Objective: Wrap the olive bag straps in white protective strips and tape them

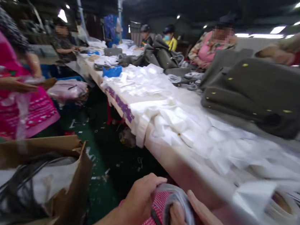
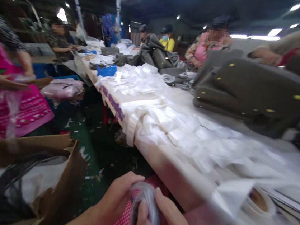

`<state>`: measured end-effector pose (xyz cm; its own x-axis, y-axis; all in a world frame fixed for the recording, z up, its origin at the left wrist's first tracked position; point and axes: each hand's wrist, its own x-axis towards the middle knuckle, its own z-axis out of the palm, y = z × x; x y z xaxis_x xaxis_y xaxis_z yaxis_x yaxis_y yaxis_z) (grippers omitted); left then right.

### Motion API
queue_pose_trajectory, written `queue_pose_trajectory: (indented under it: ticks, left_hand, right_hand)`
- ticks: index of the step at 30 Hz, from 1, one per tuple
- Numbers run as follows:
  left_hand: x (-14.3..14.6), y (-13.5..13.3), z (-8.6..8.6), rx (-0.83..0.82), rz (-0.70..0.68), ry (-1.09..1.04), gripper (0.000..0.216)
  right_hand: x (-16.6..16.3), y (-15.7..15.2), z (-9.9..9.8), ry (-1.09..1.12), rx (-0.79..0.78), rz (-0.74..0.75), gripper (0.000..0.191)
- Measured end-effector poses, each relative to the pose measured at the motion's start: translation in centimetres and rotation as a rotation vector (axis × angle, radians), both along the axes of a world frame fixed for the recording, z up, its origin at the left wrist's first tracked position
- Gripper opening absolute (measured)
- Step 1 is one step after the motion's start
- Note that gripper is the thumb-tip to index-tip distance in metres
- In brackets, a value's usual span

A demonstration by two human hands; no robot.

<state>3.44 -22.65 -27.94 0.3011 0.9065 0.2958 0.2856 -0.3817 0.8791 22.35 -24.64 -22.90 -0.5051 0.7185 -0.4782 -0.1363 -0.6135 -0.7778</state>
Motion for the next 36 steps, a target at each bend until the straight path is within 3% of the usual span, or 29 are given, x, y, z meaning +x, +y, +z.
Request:
queue_pose_trajectory:
  ticks: [4,9,12,14,16,19,22,25,27,31,34,36]
  left_hand:
    - [1.2,2.4,-0.1,0.008,-0.107,0.007,0.036]
    - [2.3,3.0,0.4,-0.171,-0.245,-0.079,0.049]
    - [3.0,2.5,0.6,-0.325,-0.303,-0.202,0.055]
    - [3.2,2.1,0.8,-0.455,-0.362,-0.274,0.061]
    - [2.9,1.6,1.2,-0.592,-0.41,-0.311,0.065]
    - [1.7,1.0,2.4,-0.758,-0.461,-0.283,0.067]
    - [-0.2,0.8,3.6,-0.858,-0.485,-0.258,0.065]
    - [-1.8,1.2,4.6,-0.99,-0.476,-0.342,0.059]
    - [-2.6,2.0,5.1,-1.074,-0.481,-0.393,0.054]
    - [-3.1,4.4,5.0,-1.156,-0.535,-0.389,0.048]
    - [-3.0,6.2,4.1,-1.121,-0.565,-0.216,0.045]
    - [-2.8,6.7,3.5,-0.958,-0.471,-0.026,0.038]
  right_hand:
    - [1.0,0.6,3.2,0.492,0.03,-0.098,0.033]
    - [1.3,2.0,4.6,0.524,0.36,-0.289,0.016]
    - [1.4,3.1,4.8,0.3,0.656,-0.407,0.014]
    - [1.7,3.7,4.7,-0.026,0.906,-0.4,0.014]
    - [2.2,4.2,4.1,-0.39,1.169,-0.283,0.017]
    - [3.2,4.8,2.4,-0.753,1.454,-0.004,0.025]
    - [3.6,5.1,0.6,-1.051,1.48,0.182,0.039]
    - [2.7,4.6,-0.5,-1.132,1.5,0.332,0.05]
    - [1.7,4.1,-1.0,-1.16,1.536,0.4,0.047]
    - [0.0,3.1,-1.9,-1.31,1.501,0.398,0.035]
    - [-0.2,2.3,-2.9,-1.195,1.351,0.386,0.041]
    - [0.1,1.7,-3.2,-0.955,1.172,0.385,0.051]
